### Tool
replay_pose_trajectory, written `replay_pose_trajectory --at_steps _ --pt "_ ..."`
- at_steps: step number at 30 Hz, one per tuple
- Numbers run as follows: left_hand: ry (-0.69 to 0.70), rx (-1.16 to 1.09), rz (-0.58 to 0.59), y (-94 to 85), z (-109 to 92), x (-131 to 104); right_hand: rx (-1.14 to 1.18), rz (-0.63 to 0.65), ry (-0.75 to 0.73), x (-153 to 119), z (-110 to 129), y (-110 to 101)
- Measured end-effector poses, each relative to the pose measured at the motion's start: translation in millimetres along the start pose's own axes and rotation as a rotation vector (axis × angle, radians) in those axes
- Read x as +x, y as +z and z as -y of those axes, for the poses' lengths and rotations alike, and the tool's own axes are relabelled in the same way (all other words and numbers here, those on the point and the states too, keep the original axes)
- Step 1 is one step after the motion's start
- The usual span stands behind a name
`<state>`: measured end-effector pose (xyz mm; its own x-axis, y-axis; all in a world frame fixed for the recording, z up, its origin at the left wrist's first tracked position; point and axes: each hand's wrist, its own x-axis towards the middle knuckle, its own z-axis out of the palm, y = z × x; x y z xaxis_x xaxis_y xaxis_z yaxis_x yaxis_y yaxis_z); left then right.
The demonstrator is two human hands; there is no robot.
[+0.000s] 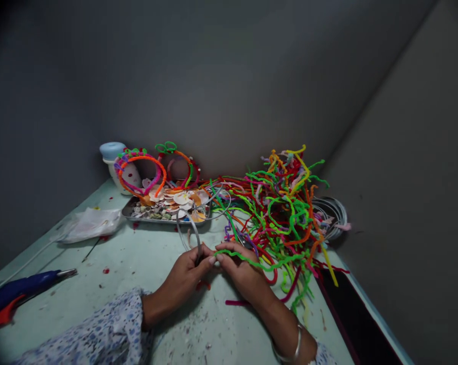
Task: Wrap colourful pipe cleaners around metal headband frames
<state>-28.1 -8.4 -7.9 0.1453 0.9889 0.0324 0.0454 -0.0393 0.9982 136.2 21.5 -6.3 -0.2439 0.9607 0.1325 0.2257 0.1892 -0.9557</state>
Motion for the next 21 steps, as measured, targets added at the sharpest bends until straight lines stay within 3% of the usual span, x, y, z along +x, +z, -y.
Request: replay_pose_trajectory --at_steps 3,8,12,18,21 --pt "0.004 0.051 -0.011 0.3 0 -1 -0.055 0.005 -0.055 1 0 1" --pt "0.055 0.129 -0.108 1.8 8 -3 0.056 -0.02 0.044 0 -6 4" --pt "0.069 0.162 -0.111 0.7 13 -1 0.111 0.002 0.028 -1 -6 5" --pt "0.231 0.255 -0.104 -3.6 0 1 -0.036 0.05 -0.021 -3 -9 5" --pt "0.237 0.287 -0.107 -3.5 -4 1 -0.049 0.035 -0.05 -4 -15 7"
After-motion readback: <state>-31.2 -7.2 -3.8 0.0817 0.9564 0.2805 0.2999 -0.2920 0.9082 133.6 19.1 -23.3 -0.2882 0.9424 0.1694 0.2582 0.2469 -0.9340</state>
